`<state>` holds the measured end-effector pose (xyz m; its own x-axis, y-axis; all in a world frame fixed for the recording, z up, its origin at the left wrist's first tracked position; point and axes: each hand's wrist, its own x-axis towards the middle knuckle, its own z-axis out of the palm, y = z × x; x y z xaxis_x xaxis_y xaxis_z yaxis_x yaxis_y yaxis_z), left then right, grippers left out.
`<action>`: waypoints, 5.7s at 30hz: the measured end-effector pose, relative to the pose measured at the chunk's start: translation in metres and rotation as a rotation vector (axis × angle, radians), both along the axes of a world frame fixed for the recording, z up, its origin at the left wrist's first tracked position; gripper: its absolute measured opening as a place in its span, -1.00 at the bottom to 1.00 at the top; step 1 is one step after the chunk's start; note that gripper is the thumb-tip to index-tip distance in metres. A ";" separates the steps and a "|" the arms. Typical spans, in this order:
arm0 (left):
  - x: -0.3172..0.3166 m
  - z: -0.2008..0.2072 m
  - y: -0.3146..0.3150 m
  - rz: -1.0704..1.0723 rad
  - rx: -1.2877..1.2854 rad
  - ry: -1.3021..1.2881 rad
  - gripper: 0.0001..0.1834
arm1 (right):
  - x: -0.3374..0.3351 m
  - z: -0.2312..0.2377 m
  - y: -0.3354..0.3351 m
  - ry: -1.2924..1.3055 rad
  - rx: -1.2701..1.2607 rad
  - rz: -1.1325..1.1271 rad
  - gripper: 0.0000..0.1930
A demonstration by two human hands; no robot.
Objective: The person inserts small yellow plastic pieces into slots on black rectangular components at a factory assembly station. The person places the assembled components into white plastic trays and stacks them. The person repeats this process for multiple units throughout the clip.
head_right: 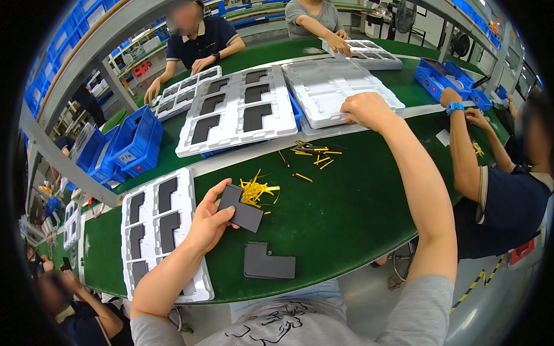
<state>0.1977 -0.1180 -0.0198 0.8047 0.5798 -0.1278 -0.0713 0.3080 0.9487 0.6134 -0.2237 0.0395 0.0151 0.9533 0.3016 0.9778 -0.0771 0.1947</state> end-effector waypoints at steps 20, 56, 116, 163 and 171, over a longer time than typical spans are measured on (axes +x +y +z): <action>-0.004 0.000 0.002 -0.022 0.012 -0.001 -0.29 | 0.002 0.013 -0.002 -0.383 0.046 -0.049 -0.85; -0.017 0.011 0.021 0.096 -0.083 -0.285 -0.73 | -0.133 0.026 0.030 -0.091 0.507 0.430 -0.77; -0.220 0.024 0.181 0.750 0.970 1.267 -0.46 | -0.206 -0.051 0.009 0.590 0.222 0.636 -0.65; -0.180 -0.012 0.141 0.403 1.464 1.169 -0.41 | -0.196 -0.052 0.001 0.629 0.070 0.566 -0.79; -0.197 -0.010 0.128 0.352 1.474 1.318 -0.46 | -0.198 -0.048 0.014 0.657 0.139 0.562 -0.78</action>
